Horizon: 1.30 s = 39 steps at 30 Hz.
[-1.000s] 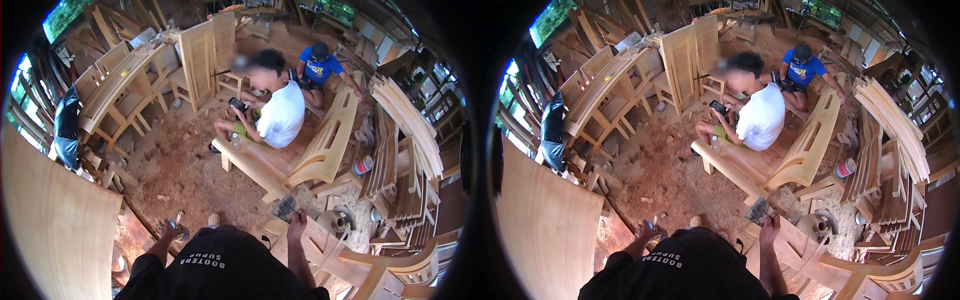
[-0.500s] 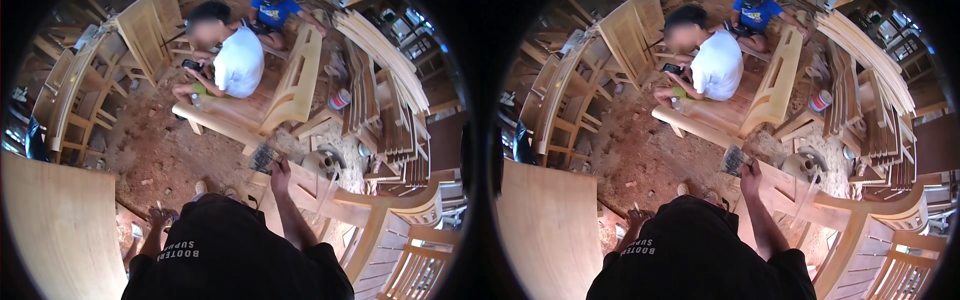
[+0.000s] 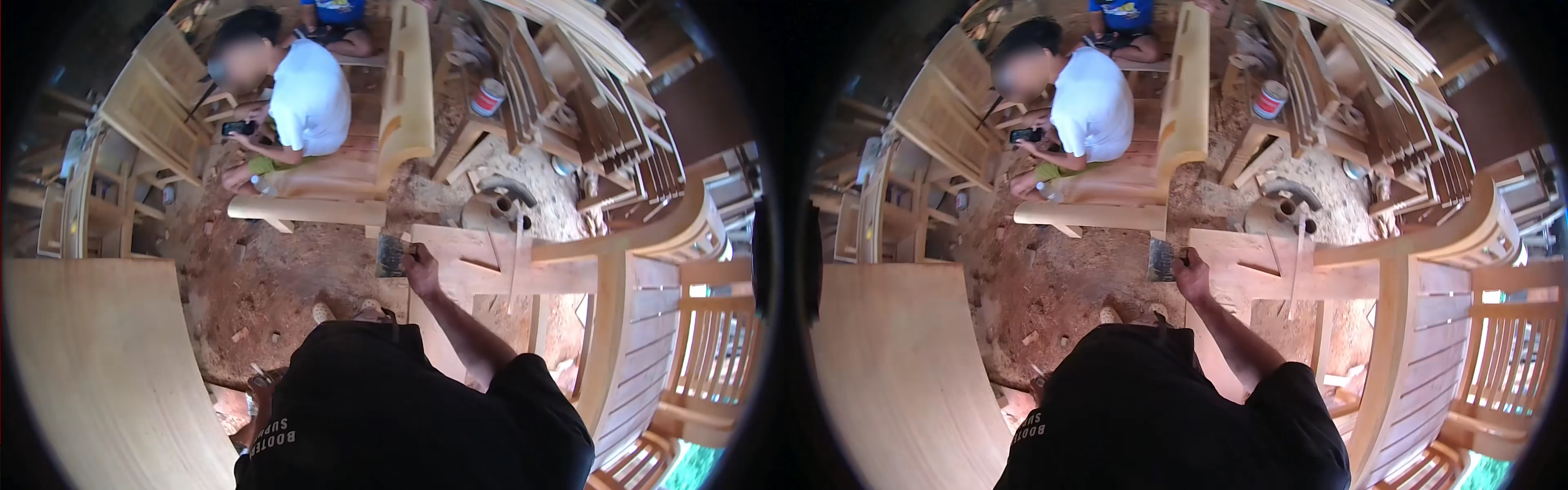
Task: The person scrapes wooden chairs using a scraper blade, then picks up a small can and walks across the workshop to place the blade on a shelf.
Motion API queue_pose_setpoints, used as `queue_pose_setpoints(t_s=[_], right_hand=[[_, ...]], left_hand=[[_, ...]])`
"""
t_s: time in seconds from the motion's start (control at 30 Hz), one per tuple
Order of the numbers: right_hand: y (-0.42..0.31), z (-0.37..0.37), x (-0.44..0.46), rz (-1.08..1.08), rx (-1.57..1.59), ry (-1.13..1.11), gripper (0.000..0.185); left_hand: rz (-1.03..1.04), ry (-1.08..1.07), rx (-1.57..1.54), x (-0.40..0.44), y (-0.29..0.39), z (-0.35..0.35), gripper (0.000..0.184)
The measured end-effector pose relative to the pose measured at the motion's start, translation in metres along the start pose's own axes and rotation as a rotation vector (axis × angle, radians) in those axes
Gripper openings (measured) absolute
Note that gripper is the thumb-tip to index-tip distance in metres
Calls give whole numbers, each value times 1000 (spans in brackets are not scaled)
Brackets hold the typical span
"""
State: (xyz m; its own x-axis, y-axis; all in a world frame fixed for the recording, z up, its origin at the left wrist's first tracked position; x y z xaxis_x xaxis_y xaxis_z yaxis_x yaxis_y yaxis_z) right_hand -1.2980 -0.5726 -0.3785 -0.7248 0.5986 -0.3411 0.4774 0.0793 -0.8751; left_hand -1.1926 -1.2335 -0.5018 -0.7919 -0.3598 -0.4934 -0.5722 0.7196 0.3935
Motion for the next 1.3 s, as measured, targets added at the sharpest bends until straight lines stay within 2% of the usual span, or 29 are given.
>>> queue_pose_setpoints(t_s=[0.07,0.17,0.27,0.37,0.4,0.43,0.5,0.6,0.67,0.73,0.77,0.83,0.87,0.93,1.03,1.07,1.1,1.13,1.17,1.2,1.23,1.3], right_hand=[[13,0,-5,-5,-23,0,26],[42,-3,-6,107,85,-16,24],[131,8,16,388,528,-98,19],[163,-21,25,362,539,-95,17],[166,-34,29,295,649,-93,13],[193,-43,39,382,703,-72,13],[181,-79,33,452,798,-30,14],[147,-157,45,63,853,72,13],[85,-214,35,-225,618,228,17],[-21,-267,-6,-357,319,457,24],[-56,-289,-24,-352,244,574,27],[-136,-310,-72,-593,344,701,23],[-173,-310,-96,-630,270,791,21],[-193,-306,-128,-683,-7,952,18],[-149,-256,-123,-774,-347,983,14],[-104,-235,-105,-696,-286,904,13],[-40,-206,-81,-484,-283,867,17],[17,-175,-63,-442,-430,869,22],[84,-150,-42,-293,-502,750,26],[130,-145,-35,-171,-395,745,28],[121,-146,-37,-238,-390,790,28],[122,-146,-31,-163,-457,766,28]], left_hand=[[-2,-5,47,5,-7,-3,128],[-3,-12,98,16,-10,-7,128],[3,-20,135,22,-6,-11,129],[12,-31,164,30,-2,-12,129],[15,-31,173,33,-1,-12,129],[20,-33,178,34,2,-12,129],[26,-36,186,39,5,-12,129],[37,-30,203,43,13,-13,130],[44,-33,215,46,17,-13,130],[54,-32,230,48,21,-13,130],[60,-33,238,50,23,-14,131],[74,-32,256,52,27,-14,131],[78,-34,266,53,28,-14,131],[91,-30,285,55,32,-15,131],[102,-20,298,59,38,-15,132],[106,-13,306,60,40,-15,132],[121,-1,322,63,43,-18,132],[135,10,341,68,42,-18,132],[163,31,367,74,42,-18,133],[238,46,441,69,52,-21,125],[229,35,404,67,59,-26,121],[188,-57,251,15,130,-44,114]])
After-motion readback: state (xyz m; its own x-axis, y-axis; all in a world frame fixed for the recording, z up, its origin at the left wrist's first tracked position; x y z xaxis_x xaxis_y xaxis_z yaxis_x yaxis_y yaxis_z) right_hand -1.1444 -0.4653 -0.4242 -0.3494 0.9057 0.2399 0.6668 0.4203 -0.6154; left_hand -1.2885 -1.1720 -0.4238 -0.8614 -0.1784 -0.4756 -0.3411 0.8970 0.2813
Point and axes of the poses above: each hand's wrist, its own x-axis towards the middle knuckle, its own z-axis out of the palm, y = z × x, the point moved 10 cm from there along x, towards the middle knuckle, and after that the axes turned 11 degrees about z, right-handed, at the moved point
